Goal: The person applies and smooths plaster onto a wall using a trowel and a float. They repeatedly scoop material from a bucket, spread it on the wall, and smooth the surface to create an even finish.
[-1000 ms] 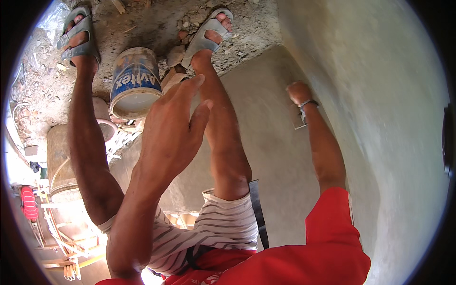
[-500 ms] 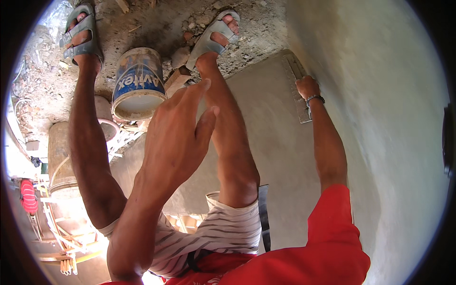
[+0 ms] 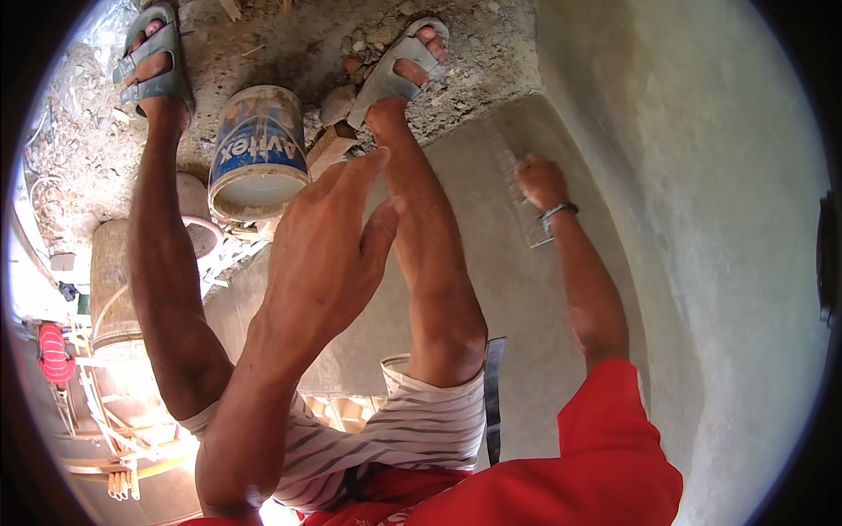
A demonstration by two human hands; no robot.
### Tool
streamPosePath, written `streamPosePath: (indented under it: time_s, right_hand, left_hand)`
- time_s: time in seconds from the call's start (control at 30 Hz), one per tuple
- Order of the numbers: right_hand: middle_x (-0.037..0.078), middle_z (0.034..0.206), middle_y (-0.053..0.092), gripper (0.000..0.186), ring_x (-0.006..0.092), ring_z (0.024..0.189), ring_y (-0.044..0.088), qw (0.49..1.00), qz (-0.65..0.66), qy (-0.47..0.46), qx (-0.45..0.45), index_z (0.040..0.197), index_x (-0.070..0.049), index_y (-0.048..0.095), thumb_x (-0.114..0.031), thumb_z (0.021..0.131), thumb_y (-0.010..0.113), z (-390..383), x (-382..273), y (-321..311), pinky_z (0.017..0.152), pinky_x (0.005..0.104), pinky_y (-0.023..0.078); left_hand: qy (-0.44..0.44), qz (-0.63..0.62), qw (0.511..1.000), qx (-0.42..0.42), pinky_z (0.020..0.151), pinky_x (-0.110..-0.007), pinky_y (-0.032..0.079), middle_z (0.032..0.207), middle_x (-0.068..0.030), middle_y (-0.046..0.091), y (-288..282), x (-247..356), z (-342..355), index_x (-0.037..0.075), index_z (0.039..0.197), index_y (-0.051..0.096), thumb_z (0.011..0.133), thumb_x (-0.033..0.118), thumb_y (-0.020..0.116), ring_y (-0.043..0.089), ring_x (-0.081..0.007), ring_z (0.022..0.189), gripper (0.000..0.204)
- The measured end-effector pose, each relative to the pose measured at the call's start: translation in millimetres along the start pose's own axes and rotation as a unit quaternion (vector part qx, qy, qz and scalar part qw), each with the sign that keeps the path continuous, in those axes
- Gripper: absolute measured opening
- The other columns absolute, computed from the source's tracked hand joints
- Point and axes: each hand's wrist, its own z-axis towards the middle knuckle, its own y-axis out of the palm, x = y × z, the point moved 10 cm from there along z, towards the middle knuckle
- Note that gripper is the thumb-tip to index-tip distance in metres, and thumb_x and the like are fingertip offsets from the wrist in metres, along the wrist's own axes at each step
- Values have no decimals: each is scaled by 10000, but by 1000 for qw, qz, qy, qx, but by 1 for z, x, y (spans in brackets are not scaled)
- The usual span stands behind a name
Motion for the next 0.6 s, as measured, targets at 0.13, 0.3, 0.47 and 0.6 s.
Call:
streamPosePath:
  time_s: [0.13, 0.3, 0.47, 0.6]
  right_hand:
    - [247, 1041, 686, 327, 428, 1005, 657, 996, -38, 75, -18, 947, -21, 730, -282, 858, 553, 32, 58, -15, 895, 490, 529]
    - [302, 1137, 651, 420, 453, 1101, 621, 988, -69, 123, -62, 1061, 9, 709, -324, 848, 566, 67, 114, 11, 972, 503, 495]
    - [297, 1115, 660, 410, 457, 1085, 626, 980, 2, 198, -37, 1043, 16, 710, -318, 846, 579, 68, 96, 4, 959, 494, 504]
    - [279, 1052, 682, 379, 443, 1022, 657, 990, -13, 116, -84, 1003, 3, 726, -311, 851, 578, 51, 46, 31, 899, 495, 531]
  left_hand:
    - [5, -3, 1000, 1, 869, -487, 487, 1120, -291, 634, 2, -1, -1, -73, 1240, 559, 904, 118, 617, 626, -460, 1005, 391]
    - [5, -9, 1000, -3, 856, -489, 488, 1107, -289, 637, 3, -3, -1, -72, 1242, 556, 900, 117, 620, 628, -459, 988, 396]
    - [6, 7, 1000, -5, 824, -498, 492, 1072, -289, 639, 3, -6, -2, -70, 1245, 550, 896, 111, 618, 636, -455, 941, 399]
    - [8, 6, 1000, 2, 807, -506, 490, 1050, -295, 638, 2, -9, -4, -74, 1244, 547, 895, 112, 618, 635, -459, 920, 402]
